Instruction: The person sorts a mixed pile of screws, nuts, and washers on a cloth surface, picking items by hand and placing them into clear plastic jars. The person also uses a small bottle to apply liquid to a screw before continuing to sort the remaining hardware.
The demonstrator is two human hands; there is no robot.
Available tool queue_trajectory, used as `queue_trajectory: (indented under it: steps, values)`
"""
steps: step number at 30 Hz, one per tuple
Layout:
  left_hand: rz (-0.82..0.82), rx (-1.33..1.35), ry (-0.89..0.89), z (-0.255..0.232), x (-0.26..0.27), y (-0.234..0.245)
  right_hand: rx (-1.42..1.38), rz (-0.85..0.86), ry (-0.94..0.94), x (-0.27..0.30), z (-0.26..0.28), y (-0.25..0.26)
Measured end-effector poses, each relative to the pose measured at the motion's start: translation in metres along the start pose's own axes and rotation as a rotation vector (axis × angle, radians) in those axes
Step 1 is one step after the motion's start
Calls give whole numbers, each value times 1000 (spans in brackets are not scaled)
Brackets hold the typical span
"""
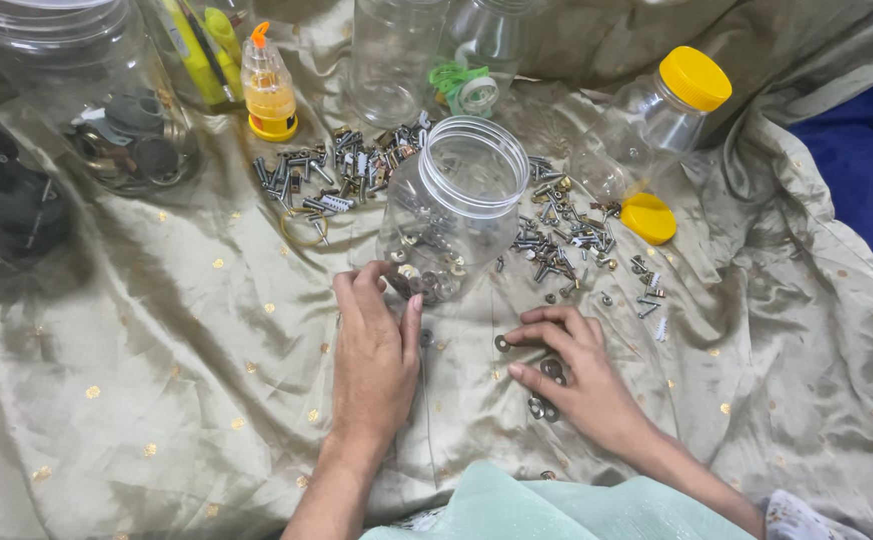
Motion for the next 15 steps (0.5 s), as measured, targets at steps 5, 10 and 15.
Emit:
queue_trajectory:
  steps: [5,10,15]
  values:
    - [-16,-136,-181,-13,9,1,-43,21,-43,20,6,-6]
    - [227,-231,-608,-37,37,-14,-27,-14,-40,22,10,-5]
    - [375,-284,-630,-38,42,-23,17,-62,5,32,10,4]
Point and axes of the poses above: each hand's wrist, its own x-axis away from the middle knuckle, its own y-axis out of the back of the hand, z = x × y, the point moved 7 cm from there along -x, towards the middle knuckle, and after that the axes turned 14 degrees about y, right-handed, at the moved point
